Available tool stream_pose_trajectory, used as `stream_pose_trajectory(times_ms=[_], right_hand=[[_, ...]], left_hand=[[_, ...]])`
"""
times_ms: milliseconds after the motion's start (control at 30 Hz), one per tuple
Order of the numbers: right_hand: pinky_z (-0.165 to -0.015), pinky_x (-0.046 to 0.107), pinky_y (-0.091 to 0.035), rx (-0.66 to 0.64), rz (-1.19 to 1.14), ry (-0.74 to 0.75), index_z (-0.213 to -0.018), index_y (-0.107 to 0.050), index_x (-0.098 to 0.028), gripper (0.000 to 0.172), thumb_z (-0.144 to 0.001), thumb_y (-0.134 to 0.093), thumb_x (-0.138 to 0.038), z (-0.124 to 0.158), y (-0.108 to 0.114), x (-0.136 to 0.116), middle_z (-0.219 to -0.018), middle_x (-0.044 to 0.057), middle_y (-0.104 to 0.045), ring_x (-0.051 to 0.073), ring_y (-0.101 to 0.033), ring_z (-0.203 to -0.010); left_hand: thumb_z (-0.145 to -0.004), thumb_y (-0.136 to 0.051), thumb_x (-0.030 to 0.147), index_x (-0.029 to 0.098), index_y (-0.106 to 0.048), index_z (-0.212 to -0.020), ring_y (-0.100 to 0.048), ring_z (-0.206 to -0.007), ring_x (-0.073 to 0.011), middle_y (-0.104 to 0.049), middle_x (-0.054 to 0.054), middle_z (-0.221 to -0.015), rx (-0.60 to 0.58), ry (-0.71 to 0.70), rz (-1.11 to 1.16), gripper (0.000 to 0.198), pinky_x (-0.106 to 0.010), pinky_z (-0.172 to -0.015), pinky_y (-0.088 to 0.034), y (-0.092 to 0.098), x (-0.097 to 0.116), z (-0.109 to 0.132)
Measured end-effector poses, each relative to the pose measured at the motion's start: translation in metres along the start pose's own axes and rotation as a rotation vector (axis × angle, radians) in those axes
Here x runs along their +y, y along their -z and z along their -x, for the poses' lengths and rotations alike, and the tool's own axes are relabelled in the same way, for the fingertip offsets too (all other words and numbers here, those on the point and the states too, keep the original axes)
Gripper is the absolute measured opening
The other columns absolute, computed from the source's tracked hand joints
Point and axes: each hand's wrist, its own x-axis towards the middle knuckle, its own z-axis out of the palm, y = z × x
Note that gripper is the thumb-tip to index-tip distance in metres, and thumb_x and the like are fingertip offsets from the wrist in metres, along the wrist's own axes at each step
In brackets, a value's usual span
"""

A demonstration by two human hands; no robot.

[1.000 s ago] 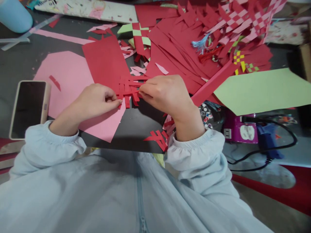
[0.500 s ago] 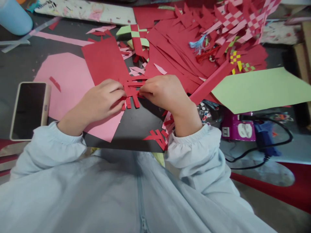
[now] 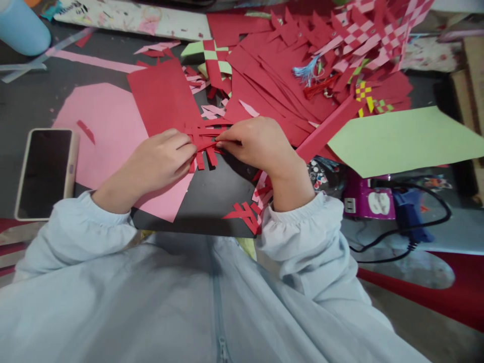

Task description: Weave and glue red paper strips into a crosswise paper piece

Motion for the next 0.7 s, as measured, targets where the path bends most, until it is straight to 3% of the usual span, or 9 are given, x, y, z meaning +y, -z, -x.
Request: stream_pose_trajectory(times_ms=[267, 433, 567, 700], right_hand=[[-0.069, 0.034, -0.034, 0.043, 0.005, -0.016, -0.099, -0.080, -0.020, 0.034, -0.099, -0.047, -0.024, 0.001, 0.000, -0.002, -0.095, 0.010, -0.079, 0.024, -0.066, -0.088], [-0.068, 0.034, -0.035, 0.098, 0.022, -0.021, -0.100, -0.077, -0.018, 0.036, -0.102, -0.042, -0.028, 0.001, -0.002, -0.007, -0.095, 0.012, -0.077, 0.024, -0.066, -0.090], [-0.070, 0.033, -0.038, 0.183, -0.011, -0.014, -0.113, -0.072, -0.020, 0.034, -0.103, -0.042, -0.032, 0.002, 0.000, -0.010, -0.099, 0.010, -0.075, 0.023, -0.065, -0.092], [-0.068, 0.033, -0.036, 0.184, -0.042, -0.029, -0.121, -0.068, -0.020, 0.031, -0.096, -0.048, -0.023, 0.005, 0.005, -0.009, -0.092, 0.006, -0.073, 0.020, -0.064, -0.086]], left_hand=[[-0.101, -0.046, 0.024, 0.014, -0.069, -0.111, -0.062, -0.083, -0.0256, -0.067, -0.013, -0.094, -0.013, -0.043, -0.154, 0.028, -0.036, -0.067, -0.050, 0.001, 0.007, 0.001], [-0.101, -0.045, 0.026, 0.018, -0.069, -0.122, -0.063, -0.088, -0.0262, -0.067, -0.013, -0.096, -0.030, -0.024, -0.105, 0.033, -0.038, -0.071, -0.051, 0.000, 0.008, 0.000], [-0.102, -0.042, 0.026, 0.014, -0.071, -0.113, -0.065, -0.087, -0.0260, -0.068, -0.013, -0.095, -0.013, 0.015, -0.100, 0.033, -0.038, -0.071, -0.052, -0.003, 0.007, -0.001], [-0.102, -0.043, 0.025, 0.013, -0.071, -0.102, -0.066, -0.084, -0.0248, -0.069, -0.012, -0.092, 0.020, 0.034, -0.134, 0.030, -0.035, -0.067, -0.051, -0.005, 0.007, -0.002]])
